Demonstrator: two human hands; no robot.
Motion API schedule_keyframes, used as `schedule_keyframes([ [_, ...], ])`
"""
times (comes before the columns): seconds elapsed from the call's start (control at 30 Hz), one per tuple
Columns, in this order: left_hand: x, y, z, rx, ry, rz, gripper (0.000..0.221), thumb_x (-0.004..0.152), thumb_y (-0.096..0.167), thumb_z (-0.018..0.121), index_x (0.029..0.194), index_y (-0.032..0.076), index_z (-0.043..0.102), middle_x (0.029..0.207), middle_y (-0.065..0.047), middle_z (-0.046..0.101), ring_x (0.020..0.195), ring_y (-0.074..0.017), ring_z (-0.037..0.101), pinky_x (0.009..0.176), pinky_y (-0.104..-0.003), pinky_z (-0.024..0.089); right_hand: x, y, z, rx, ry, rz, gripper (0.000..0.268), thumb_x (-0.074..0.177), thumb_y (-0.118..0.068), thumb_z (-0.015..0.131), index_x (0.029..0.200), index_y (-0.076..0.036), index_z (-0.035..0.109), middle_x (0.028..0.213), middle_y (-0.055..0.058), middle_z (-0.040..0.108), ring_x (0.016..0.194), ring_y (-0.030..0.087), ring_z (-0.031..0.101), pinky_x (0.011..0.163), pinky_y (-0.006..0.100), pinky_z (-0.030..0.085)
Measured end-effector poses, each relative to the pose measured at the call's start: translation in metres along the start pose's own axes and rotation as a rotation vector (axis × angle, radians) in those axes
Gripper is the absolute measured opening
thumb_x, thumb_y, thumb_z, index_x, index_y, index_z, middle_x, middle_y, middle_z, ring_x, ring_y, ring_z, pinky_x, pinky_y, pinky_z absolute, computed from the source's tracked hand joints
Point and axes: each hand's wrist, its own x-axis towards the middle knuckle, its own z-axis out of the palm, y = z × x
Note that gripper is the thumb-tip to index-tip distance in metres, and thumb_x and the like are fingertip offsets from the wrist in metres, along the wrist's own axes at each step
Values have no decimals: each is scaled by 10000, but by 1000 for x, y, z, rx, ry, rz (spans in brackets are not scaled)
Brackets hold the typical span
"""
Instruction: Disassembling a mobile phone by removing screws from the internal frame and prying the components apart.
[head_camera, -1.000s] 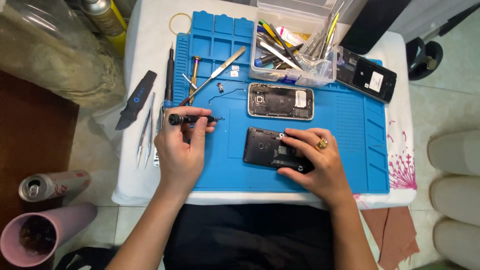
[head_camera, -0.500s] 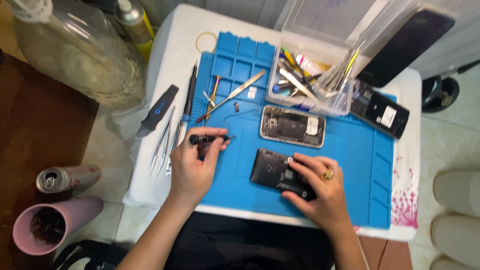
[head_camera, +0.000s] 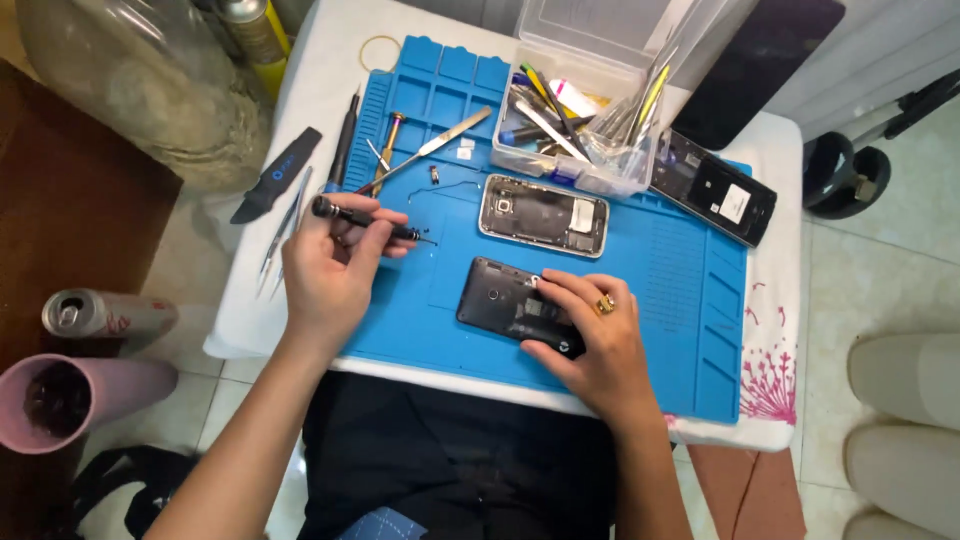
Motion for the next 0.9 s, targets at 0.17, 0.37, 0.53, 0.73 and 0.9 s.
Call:
schedule_keyframes([
  [0.17,-1,10,5,70,-3,46,105,999,-39,644,1062,-74,567,937,-219,768,693,-238,770,644,-317,642,9,-9,-12,17,-20,-17,630,689,-275,913,1274,-194,696,1291,-36,696,1115,261,554,938,392,422],
  [0.37,-17,13,34,-154,-3,-65,176,988,7,644,1104,-34,518,940,-218,773,725,-221,782,652,-309,676,29,-26,9,74,80,-39,546,676,-248,944,1170,-143,736,1179,21,716,1076,297,597,892,409,460],
  [0.53,-18,21,49,-125,-83,-344,128,985,96,622,1080,58,545,953,-148,796,681,-212,803,690,-267,675,37,-38,17,258,168,7,255,837,-69,831,1059,-47,708,1121,86,719,1046,277,679,946,399,536],
  [0.73,-19,16,53,-189,-123,-424,165,974,123,636,1084,42,543,955,-184,787,752,-232,804,686,-288,703,37,-35,18,300,194,23,138,875,-66,791,964,-23,694,1084,116,716,1028,288,688,927,395,547],
  [0.9,-19,16,51,-150,-140,-439,163,976,136,643,1080,62,542,968,-160,793,687,-220,808,657,-257,682,36,-34,22,284,165,44,138,866,-49,800,881,-38,663,1089,121,716,1044,318,684,923,420,558],
])
